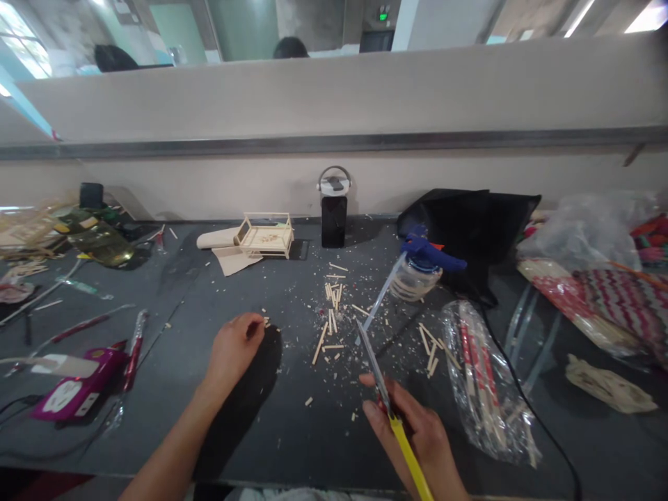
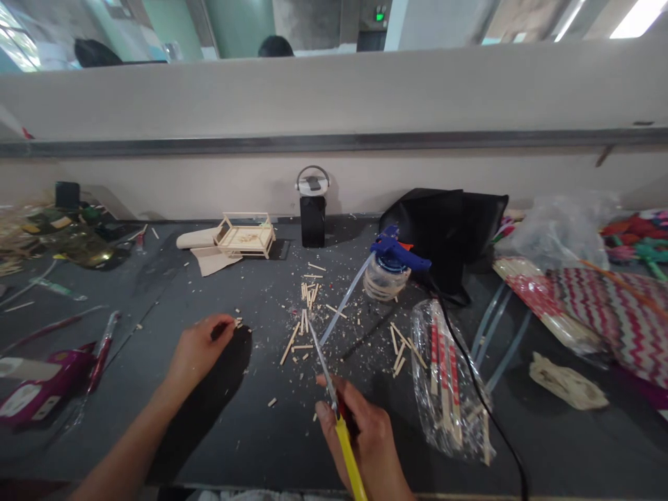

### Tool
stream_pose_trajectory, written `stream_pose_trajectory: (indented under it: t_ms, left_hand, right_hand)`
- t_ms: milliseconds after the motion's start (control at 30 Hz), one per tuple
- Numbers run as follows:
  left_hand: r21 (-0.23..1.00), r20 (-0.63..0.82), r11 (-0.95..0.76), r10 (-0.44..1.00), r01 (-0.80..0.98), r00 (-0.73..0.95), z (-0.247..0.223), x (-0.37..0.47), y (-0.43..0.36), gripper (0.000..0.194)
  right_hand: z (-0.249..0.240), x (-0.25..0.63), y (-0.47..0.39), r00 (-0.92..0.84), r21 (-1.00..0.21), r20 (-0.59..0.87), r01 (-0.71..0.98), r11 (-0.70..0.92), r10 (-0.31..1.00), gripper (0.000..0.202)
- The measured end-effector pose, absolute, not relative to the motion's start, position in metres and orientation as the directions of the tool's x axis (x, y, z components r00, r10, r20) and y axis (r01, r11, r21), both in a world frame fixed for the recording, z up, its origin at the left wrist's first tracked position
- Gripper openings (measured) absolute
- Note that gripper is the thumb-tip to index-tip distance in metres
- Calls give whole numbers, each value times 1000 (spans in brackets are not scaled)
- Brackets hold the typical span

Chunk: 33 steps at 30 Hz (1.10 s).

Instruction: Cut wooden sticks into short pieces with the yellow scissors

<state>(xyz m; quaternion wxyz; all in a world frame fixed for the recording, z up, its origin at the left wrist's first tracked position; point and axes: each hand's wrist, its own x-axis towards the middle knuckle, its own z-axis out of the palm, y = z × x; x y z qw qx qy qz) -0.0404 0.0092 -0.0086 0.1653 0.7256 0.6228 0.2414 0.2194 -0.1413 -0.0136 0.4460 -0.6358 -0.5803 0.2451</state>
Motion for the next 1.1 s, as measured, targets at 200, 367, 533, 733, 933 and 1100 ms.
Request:
stream_pose_trajectory:
  t_ms: [200, 367, 533, 733, 933, 1100]
  left_hand:
    - [363, 185, -192, 974, 912, 131, -9, -43, 8, 20]
    - [292, 201, -194, 970, 937, 138, -7, -41, 7, 19]
    - [304, 257, -181, 961, 935, 102, 6, -44, -1, 20]
    - [526, 202, -247, 966, 814, 163, 12, -31, -36, 19]
    - [529, -34, -356, 898, 771, 438, 6, -1, -63, 12]
    - [444, -102, -454, 831, 772, 547, 2, 7, -73, 8]
  right_hand:
    - [-15, 221, -141, 222, -869, 203, 490, 71, 954, 26]
    - [-16, 221, -142, 231, -868, 223, 490, 85, 947, 25]
    - [-18, 222, -142, 230, -853, 219, 517, 71, 948, 26]
    - [-14, 225, -141, 207, -833, 235, 546, 87, 950, 25]
    - [-9, 227, -141, 146, -818, 234, 564, 113, 961, 23]
    - [-9, 227, -141, 137, -809, 260, 572, 138, 956, 23]
